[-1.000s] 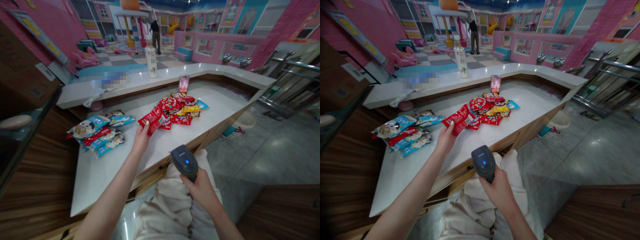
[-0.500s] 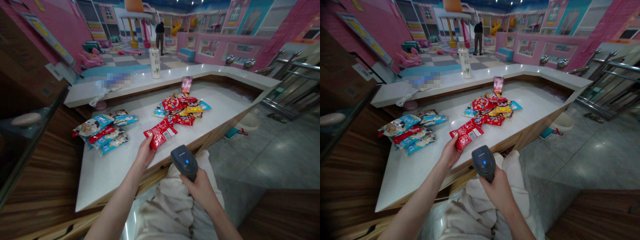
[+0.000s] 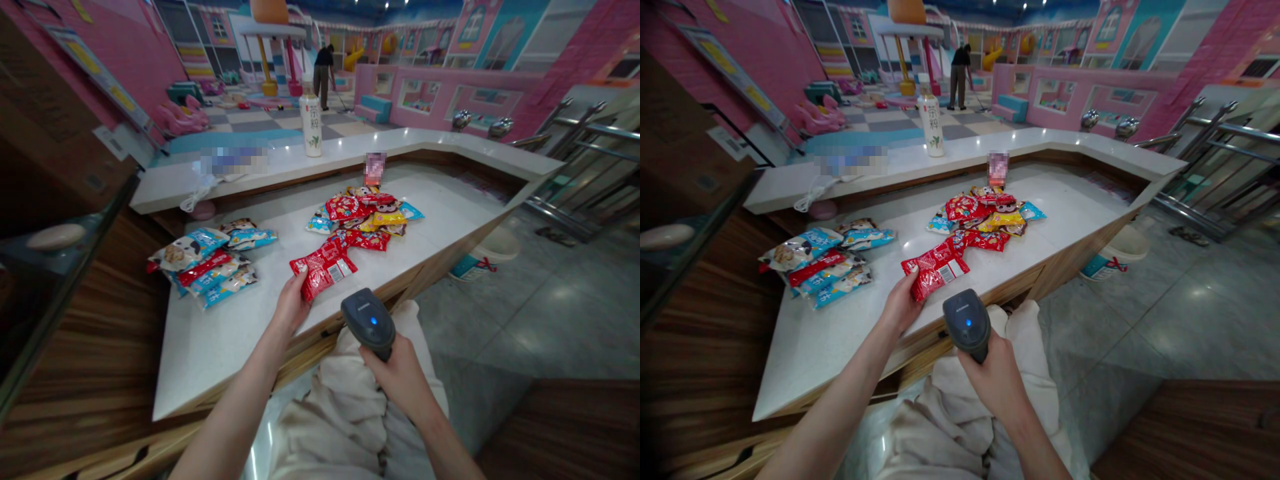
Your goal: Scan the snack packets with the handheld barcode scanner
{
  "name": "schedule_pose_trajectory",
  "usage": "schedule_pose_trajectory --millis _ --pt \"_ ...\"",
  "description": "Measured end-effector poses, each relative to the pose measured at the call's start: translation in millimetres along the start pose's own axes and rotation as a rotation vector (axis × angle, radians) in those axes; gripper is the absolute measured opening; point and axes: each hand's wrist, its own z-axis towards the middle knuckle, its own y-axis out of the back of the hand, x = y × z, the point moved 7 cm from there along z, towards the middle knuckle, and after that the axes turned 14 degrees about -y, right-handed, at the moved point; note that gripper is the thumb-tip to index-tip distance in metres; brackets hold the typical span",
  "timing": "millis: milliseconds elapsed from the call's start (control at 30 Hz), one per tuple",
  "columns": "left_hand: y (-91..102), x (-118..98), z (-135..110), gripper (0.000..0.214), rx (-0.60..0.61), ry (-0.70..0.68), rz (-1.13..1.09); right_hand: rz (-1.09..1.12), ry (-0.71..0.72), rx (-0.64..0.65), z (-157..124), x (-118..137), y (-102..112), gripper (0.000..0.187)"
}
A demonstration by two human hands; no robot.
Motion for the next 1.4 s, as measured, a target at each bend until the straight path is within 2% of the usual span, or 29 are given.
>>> schedule_pose_trajectory --millis 100,267,467,600,667,767,900,967,1000,1067,1167,1267,1400 --pt "-0.9 -0.3 -0.4 0.022 0.033 -0.014 0.011 -0.017 -0.006 -0.009 0.1 -1.3 0.3 0.011" --pt "-1.3 -2.6 -3.2 0.016 -0.038 0.025 -0.005 -0.014 -0.015 -0.007 -0.7 -3.1 -0.1 0.012" --pt "-3.7 -3.8 -3.6 0.015 -0.066 0.021 -0.047 0.000 -0.018 0.002 -0.3 -4.0 -1.5 0.011" --pt "0.7 -9.5 -3.5 0.014 -0.098 -0.064 -0.067 -0.005 -0.029 -0.007 0.0 -8.2 -0.1 0.012" --pt "5.9 -22.8 -3.1 0.018 -0.094 -0.165 -0.021 -0.014 -0.027 -0.014 0.0 -10.2 2.0 0.012" --pt "21.4 -68.8 -2.6 0.029 -0.102 -0.457 0.257 -0.032 -0.016 -0.020 0.3 -11.9 4.0 0.014" --pt "35.8 -157.8 -8.6 0.039 -0.162 -0.950 0.934 -0.043 -0.032 -0.003 0.4 -13.0 0.4 0.016" --pt "35.0 -186.5 -6.4 0.045 -0.091 -1.078 1.233 -0.042 -0.045 0.010 0.2 -13.0 -2.6 0.016" --pt "35.6 -194.2 -2.8 0.050 -0.045 -1.088 1.374 -0.043 -0.050 0.016 0.2 -12.9 -3.7 0.017" --pt "41.8 -197.9 7.3 0.057 0.022 -1.016 1.644 -0.045 -0.056 0.021 0.5 -12.6 -5.0 0.017" --pt "57.2 -184.0 22.2 0.069 0.109 -0.832 1.944 -0.053 -0.049 0.020 1.6 -11.4 -4.9 0.016" --pt "67.8 -170.1 31.2 0.075 0.164 -0.789 2.045 -0.051 -0.033 0.012 2.0 -10.2 -3.3 0.015" --pt "74.5 -169.3 41.7 0.075 0.157 -0.833 2.046 -0.038 -0.016 0.009 0.8 -10.2 -0.8 0.013"
